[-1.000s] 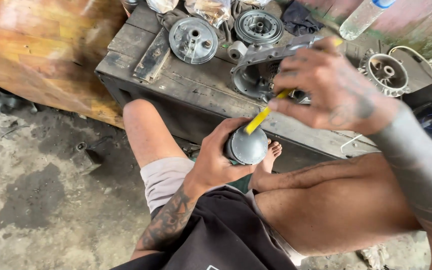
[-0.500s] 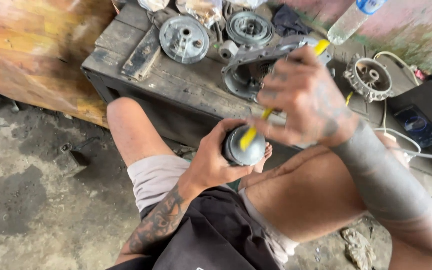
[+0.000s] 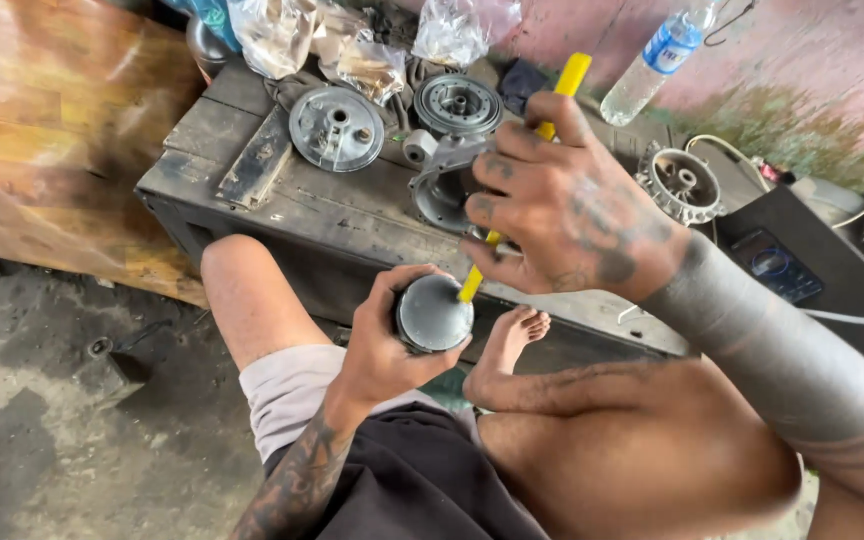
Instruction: The person cleans a metal piston using a yellow brush, scrubbing the top surface and sides. They rotate the piston to access different areas and continue scrubbing the grooves and edges.
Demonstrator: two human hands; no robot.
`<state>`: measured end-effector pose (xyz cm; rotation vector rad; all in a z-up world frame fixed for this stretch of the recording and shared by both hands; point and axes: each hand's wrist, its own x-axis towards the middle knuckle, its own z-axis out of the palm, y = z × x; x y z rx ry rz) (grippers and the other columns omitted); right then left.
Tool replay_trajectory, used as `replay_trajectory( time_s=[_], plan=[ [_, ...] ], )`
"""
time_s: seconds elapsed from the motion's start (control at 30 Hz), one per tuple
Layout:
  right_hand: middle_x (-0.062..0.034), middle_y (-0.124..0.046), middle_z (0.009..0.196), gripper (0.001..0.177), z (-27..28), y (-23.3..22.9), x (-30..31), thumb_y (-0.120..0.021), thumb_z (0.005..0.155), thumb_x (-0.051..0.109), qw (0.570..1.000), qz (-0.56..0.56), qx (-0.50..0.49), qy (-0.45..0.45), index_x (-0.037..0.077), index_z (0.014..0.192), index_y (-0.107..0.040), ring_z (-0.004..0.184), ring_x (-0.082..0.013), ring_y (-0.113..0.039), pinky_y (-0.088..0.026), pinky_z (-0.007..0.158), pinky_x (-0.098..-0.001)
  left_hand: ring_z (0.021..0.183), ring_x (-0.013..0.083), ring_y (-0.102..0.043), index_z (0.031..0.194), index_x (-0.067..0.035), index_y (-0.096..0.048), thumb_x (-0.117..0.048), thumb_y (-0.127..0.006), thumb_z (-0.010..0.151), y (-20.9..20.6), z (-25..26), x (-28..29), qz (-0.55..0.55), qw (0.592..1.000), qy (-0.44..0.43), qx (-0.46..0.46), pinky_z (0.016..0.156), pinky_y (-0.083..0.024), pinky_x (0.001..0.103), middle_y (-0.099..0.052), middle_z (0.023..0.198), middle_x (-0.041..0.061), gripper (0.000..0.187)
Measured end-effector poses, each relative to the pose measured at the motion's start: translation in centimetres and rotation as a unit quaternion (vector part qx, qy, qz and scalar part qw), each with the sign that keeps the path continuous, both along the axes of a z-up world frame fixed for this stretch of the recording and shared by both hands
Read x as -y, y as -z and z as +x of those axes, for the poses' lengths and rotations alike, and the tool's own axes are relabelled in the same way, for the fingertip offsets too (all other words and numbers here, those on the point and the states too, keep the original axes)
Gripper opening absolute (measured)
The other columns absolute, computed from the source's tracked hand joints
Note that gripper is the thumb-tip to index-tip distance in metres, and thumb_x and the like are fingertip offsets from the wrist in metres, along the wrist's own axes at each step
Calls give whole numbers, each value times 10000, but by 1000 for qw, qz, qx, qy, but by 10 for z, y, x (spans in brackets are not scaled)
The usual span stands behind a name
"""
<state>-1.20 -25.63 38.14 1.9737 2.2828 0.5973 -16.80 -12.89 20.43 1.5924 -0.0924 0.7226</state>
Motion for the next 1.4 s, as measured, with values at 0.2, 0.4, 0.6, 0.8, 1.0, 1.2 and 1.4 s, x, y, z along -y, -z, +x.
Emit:
replay_trajectory(
  time_s=[0.2,0.4,0.6,0.8,1.0,1.2,1.4],
  plan=[
    [-78,-562,784,299,-12,14,2,-644,959,333,988,45,-106,-102,85,795,-612,763,-310,-514,-410,900,-475,1156,231,-676,1306,-88,-553,-204,-853,662,6,8,1,20,999,6,-34,964,-543,348,-658,1267,95,720],
    [0,-573,736,347,-6,29,13,-683,962,427,996,88,8,-6,186,724,-610,752,-215,-553,-401,953,-431,1155,230,-690,1293,-82,-548,-183,-901,693,8,4,9,-29,998,35,-37,979,-559,341,-670,1269,97,704],
    [7,-624,824,323,-16,3,16,-713,995,435,994,82,62,35,176,806,-675,813,-210,-577,-381,1002,-430,1211,242,-664,1328,-89,-541,-223,-888,696,-1,-10,14,-14,997,59,-41,1006,-529,349,-640,1305,89,734],
    [-35,-521,745,388,-40,-4,9,-638,1010,375,988,8,-125,-94,103,734,-617,723,-257,-486,-380,916,-455,1115,188,-666,1331,-80,-516,-233,-873,667,1,-11,13,39,995,87,-18,948,-527,342,-669,1259,67,770],
    [5,-567,692,387,-29,7,17,-642,998,426,994,42,-84,-61,190,692,-625,658,-183,-530,-390,916,-428,1123,183,-660,1353,-139,-531,-230,-852,667,-5,-6,14,31,992,114,-49,955,-517,344,-659,1275,45,763],
    [24,-590,766,427,-19,1,26,-706,1011,468,994,83,44,50,163,714,-662,752,-186,-523,-336,977,-412,1116,188,-669,1359,-134,-528,-232,-881,663,-3,-2,13,46,991,109,-55,956,-513,333,-666,1271,46,787],
    [11,-568,784,404,-16,1,25,-759,949,455,997,80,-4,12,163,710,-618,807,-215,-548,-336,967,-427,1188,216,-669,1338,-74,-545,-285,-868,685,-12,-6,13,58,991,103,-68,1014,-518,346,-663,1300,81,759]
  ],
)
